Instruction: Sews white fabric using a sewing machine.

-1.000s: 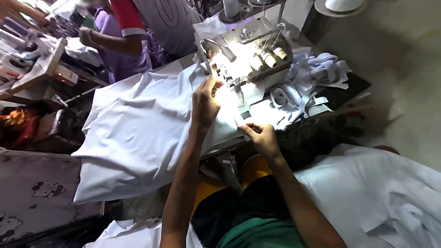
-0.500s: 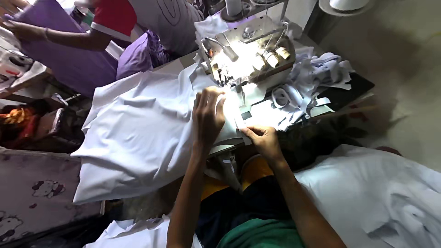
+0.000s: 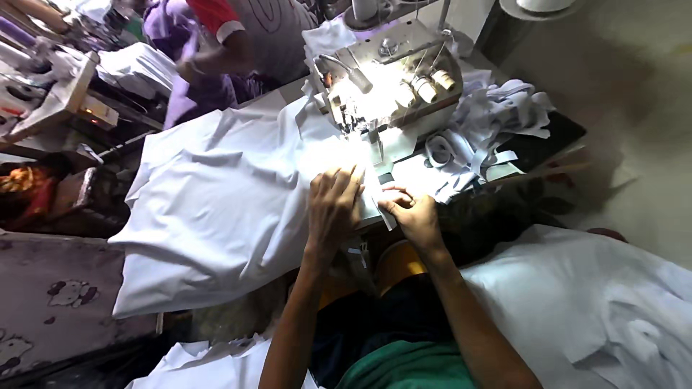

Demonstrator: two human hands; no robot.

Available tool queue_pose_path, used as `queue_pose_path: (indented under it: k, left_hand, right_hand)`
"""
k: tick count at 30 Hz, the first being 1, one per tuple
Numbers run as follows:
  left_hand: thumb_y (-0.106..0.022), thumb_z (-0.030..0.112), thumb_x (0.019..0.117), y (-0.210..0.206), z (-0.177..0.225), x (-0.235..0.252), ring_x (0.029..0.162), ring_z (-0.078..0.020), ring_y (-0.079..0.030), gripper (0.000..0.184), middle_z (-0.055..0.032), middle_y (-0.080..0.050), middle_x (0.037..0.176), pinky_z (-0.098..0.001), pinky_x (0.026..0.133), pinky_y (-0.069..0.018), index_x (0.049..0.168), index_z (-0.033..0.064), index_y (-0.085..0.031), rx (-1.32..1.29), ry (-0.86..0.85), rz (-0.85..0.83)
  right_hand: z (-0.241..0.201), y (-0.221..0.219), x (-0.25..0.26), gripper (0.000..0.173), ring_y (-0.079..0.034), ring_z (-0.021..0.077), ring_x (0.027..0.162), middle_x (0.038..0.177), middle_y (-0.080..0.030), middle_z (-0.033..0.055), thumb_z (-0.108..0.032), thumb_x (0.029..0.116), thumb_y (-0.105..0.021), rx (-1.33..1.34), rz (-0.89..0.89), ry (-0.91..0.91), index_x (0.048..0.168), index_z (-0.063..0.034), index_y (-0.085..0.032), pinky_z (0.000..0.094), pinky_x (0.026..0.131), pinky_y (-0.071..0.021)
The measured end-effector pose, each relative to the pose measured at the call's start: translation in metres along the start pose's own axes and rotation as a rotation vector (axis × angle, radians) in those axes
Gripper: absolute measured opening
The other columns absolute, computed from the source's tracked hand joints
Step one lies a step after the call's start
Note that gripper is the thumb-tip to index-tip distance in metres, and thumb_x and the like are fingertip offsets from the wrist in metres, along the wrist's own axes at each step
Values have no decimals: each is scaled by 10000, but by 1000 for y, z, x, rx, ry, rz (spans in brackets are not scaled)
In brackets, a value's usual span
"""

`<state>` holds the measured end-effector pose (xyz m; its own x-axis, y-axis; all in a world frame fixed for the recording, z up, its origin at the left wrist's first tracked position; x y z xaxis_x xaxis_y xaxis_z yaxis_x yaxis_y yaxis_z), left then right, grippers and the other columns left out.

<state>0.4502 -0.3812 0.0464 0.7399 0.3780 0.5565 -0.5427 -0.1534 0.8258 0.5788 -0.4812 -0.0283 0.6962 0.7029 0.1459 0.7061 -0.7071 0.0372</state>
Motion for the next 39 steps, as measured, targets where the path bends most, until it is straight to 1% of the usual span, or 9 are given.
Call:
queue_pose_path:
  k: [2, 7, 13, 17, 24, 28, 32, 36, 39]
  left_hand:
    - [-528, 256, 1041, 0, 0, 0, 1296, -252, -549, 360, -38, -641, 1372, -457, 1082, -409, 1361, 179, -674, 0, 0, 0]
    - [-517, 239, 1043, 0, -1, 3, 1298, -244, -559, 362, -33, -633, 1405, -477, 1091, -393, 1363, 160, -667, -6, -38, -43]
    - [-527, 236, 1025, 0, -7, -5, 1256, -265, -563, 332, -46, -635, 1389, -477, 1057, -395, 1300, 163, -698, 70, -9, -21]
    - [-476, 296, 1064, 7, -19, -13, 1263, -289, -538, 357, -59, -538, 1509, -480, 1044, -393, 1327, 152, -671, 74, 114, -47]
    - [-442, 368, 1068, 3, -32, 3, 1279, -341, -469, 363, -96, -412, 1592, -516, 1026, -367, 1290, 204, -677, 26, 133, -131]
    - [-479, 342, 1053, 2, -26, 11, 1296, -340, -454, 300, -113, -453, 1548, -515, 1030, -348, 1208, 206, -697, 11, 95, -171]
    - [-497, 304, 1035, 2, -15, 19, 1242, -328, -478, 278, -93, -607, 1302, -533, 1030, -330, 1179, 207, -714, -11, 31, -201]
    - [-494, 281, 1036, 2, -11, 20, 1209, -323, -486, 272, -68, -636, 1125, -530, 1021, -331, 1191, 213, -708, -38, -7, -225]
    - [-499, 271, 1029, 1, -12, 20, 1219, -330, -482, 284, -67, -645, 1130, -535, 1020, -327, 1219, 220, -705, -29, -16, -239]
  right_hand:
    - [3, 1, 1, 404, -722, 96, 740, 874, -762, 40, -94, 850, -828, 0, -10, -40, 1238, -65, -717, 263, 715, -623]
    - [0, -1, 1, 118, -721, 51, 754, 837, -766, 38, -117, 876, -807, -80, -44, -110, 957, -35, -783, 224, 737, -610]
    - [-13, -6, 2, 113, -718, 43, 738, 827, -764, 26, -133, 889, -791, -78, -122, -99, 944, -36, -774, 213, 717, -610]
    - [-25, -22, 6, 99, -707, 36, 737, 832, -756, 4, -147, 897, -783, -104, -218, -98, 951, -64, -777, 211, 714, -604]
    - [-33, -24, 17, 83, -691, 36, 705, 792, -740, 0, -155, 903, -773, -113, -240, -67, 929, -76, -775, 224, 688, -595]
    - [-32, -16, 18, 94, -694, 42, 710, 793, -740, 9, -156, 904, -774, -95, -230, -104, 935, -66, -771, 230, 690, -595]
    - [-28, -7, 11, 96, -702, 51, 720, 813, -745, 16, -135, 893, -777, -60, -209, -104, 943, -54, -768, 223, 696, -603]
    - [-23, -5, 7, 91, -703, 53, 733, 827, -744, 23, -112, 900, -769, -28, -203, -124, 951, -37, -759, 216, 709, -601]
    - [-23, -7, 7, 88, -699, 56, 723, 818, -741, 28, -104, 902, -765, -16, -208, -123, 947, -29, -756, 218, 698, -599]
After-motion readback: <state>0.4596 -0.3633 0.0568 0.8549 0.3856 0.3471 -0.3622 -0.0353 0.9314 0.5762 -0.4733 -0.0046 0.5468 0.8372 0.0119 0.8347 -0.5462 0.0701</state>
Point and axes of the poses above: each hand's wrist, its own x-axis towards the middle knuckle, its own y-axis out of the back of the hand, z = x × y, the point moved 8 cm from there along x, towards the middle knuckle
